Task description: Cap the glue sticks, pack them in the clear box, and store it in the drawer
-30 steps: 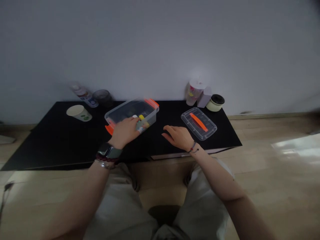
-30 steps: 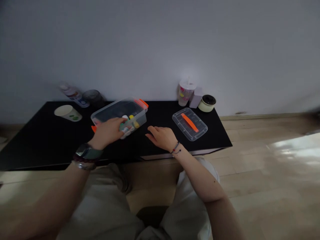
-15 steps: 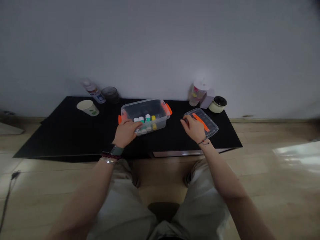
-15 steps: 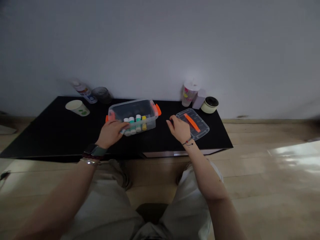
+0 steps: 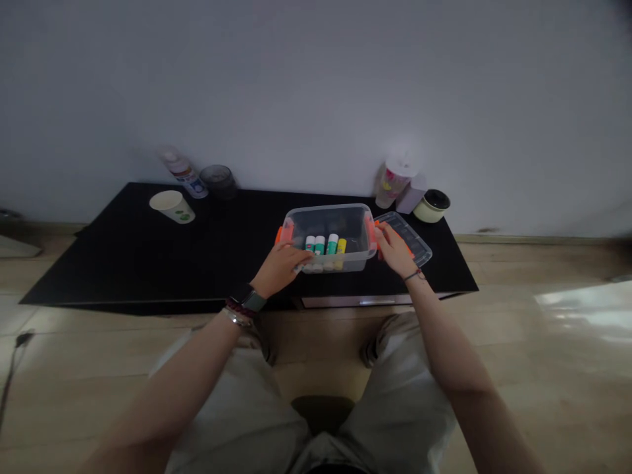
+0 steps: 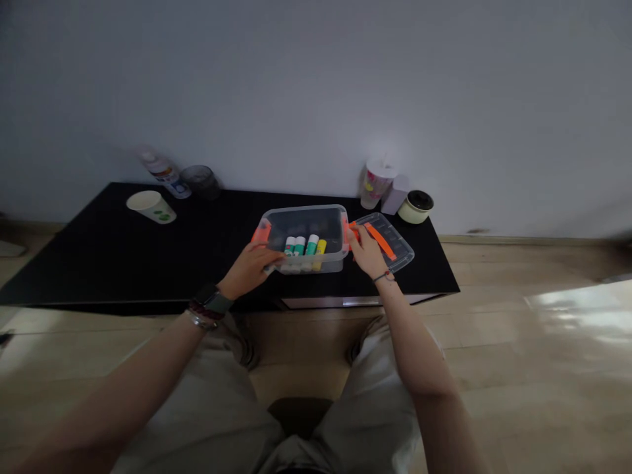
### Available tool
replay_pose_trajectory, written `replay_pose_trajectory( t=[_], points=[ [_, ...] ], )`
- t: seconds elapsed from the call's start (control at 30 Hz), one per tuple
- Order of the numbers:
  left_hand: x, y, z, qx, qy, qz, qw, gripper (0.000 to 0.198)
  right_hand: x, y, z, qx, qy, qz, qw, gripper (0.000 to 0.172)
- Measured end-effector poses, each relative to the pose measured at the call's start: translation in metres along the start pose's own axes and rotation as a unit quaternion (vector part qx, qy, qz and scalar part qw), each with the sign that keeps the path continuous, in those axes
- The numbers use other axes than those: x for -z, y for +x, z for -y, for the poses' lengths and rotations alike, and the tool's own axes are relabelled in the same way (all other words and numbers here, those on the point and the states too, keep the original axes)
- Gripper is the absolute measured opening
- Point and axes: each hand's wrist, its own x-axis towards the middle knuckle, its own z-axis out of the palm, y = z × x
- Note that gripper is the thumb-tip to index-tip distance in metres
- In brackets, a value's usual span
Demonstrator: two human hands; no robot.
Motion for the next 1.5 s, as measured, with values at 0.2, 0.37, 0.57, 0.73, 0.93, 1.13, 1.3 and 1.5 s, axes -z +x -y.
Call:
replay_pose_trajectory(
  t=[0.2,0.37,0.57,0.73,0.93,1.13,1.3,1.5],
  points=[
    [-0.006,0.003,-0.001,0.003,-0.002,-0.009,1.0,0.037,0.003,0.0,-0.002,-0.001,0.073,0.017,0.997,0.05],
    [-0.004,0.006,-0.004,-0.011,0.027,-0.001,1.0,0.043,0.009,0.006,-0.015,0.002,0.011,0.03,0.999,0.042],
    [-0.003,0.009,-0.012,-0.026,0.055,0.002,0.998,0.045,0.025,0.024,-0.053,-0.115,-0.16,-0.031,0.98,0.042],
    [-0.005,0.011,-0.02,-0.021,0.057,-0.014,0.998,0.044,0.023,0.033,-0.091,-0.177,-0.267,0.038,0.947,0.042],
    [-0.008,0.012,-0.024,-0.014,0.071,-0.026,0.997,0.037,0.012,0.035,-0.113,-0.205,-0.322,0.102,0.918,0.041],
    [-0.008,0.012,-0.023,-0.006,0.081,-0.029,0.996,0.038,0.004,0.037,-0.123,-0.217,-0.319,0.113,0.916,0.039],
    [-0.006,0.013,-0.02,-0.021,0.093,-0.022,0.995,0.044,0.001,0.039,-0.126,-0.212,-0.32,0.103,0.918,0.039],
    [-0.001,0.011,-0.02,-0.036,0.07,-0.034,0.996,0.033,0.004,0.037,-0.126,-0.208,-0.321,0.103,0.918,0.043]
  ],
)
